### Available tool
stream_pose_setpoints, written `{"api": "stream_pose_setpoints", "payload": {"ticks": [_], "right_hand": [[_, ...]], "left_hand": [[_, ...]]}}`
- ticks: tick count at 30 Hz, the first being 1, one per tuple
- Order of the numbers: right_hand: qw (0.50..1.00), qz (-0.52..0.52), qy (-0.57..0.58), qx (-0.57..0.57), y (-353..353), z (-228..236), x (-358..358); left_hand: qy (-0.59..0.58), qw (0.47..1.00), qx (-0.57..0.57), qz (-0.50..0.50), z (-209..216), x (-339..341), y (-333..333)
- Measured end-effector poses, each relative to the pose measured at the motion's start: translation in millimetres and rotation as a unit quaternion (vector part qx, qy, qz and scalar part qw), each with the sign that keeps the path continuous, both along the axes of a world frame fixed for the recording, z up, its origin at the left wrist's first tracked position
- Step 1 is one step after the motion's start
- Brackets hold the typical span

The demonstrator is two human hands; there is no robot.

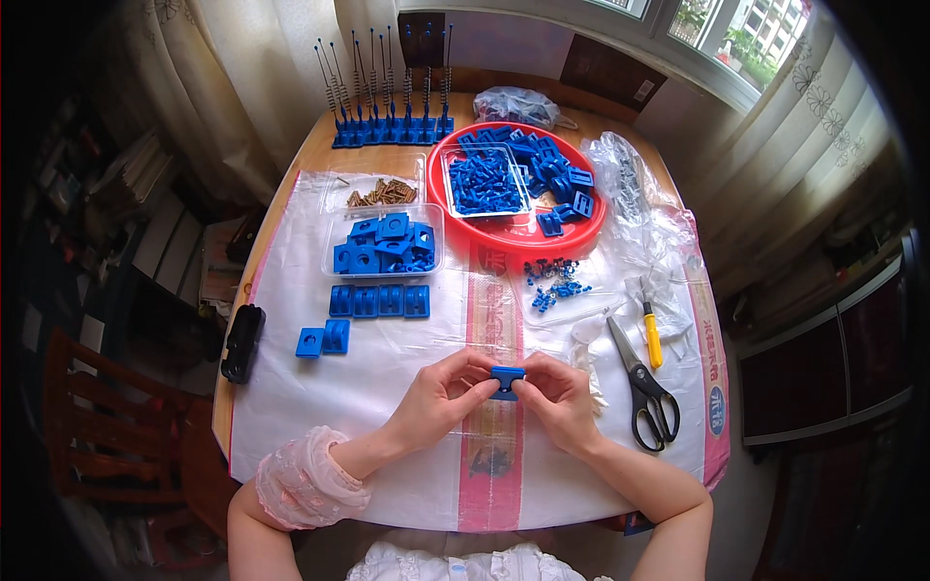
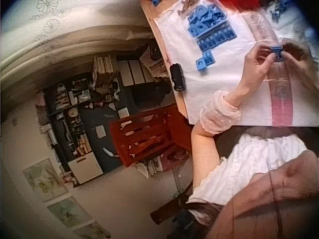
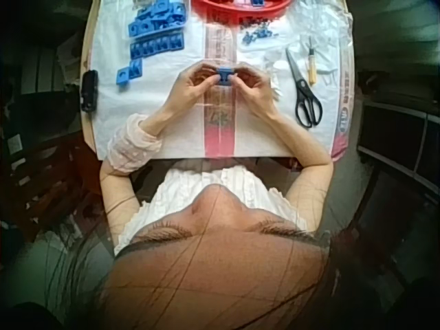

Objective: The recorder is assembling small blue plastic components using glue and tweezers at a workbench.

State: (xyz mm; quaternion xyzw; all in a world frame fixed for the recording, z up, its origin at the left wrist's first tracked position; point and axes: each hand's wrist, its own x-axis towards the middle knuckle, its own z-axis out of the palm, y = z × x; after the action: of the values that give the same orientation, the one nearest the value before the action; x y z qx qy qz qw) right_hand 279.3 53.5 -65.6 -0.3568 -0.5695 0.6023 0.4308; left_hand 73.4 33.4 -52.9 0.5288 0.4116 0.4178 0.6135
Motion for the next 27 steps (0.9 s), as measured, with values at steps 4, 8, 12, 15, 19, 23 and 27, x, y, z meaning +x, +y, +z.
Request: {"api": "stream_pose_setpoints", "payload": {"ticks": [4, 8, 12, 15, 19, 23, 27], "right_hand": [[1.0, -0.003, 0.0, -0.009, -0.8, 1.3, -0.9], [1.0, 0.009, -0.019, -0.005, -1.7, 4.3, -0.7], [1.0, 0.018, -0.02, 0.001, -1.5, 4.6, -0.7], [1.0, 0.021, 0.005, -0.008, -2.3, 8.1, -2.7], [0.999, 0.038, 0.015, -0.007, -2.1, 4.8, -0.6], [0.999, 0.041, 0.012, -0.007, -2.3, 6.2, 0.0], [0.999, 0.042, 0.001, -0.005, -2.4, 4.1, 1.1]], "left_hand": [[0.004, 1.0, -0.002, -0.003, 0.2, -1.0, 0.3], [-0.017, 1.0, 0.007, 0.013, -4.2, 0.0, -0.1], [-0.02, 1.0, 0.0, 0.011, -3.8, -0.8, 0.9], [-0.024, 1.0, -0.002, 0.006, -3.1, -1.7, 1.1], [-0.034, 0.999, 0.005, 0.006, -5.3, -1.7, 1.3], [-0.022, 1.0, -0.005, 0.004, -4.8, -2.2, 1.5], [-0.032, 0.999, -0.011, 0.003, -7.1, -2.6, 2.0]]}}
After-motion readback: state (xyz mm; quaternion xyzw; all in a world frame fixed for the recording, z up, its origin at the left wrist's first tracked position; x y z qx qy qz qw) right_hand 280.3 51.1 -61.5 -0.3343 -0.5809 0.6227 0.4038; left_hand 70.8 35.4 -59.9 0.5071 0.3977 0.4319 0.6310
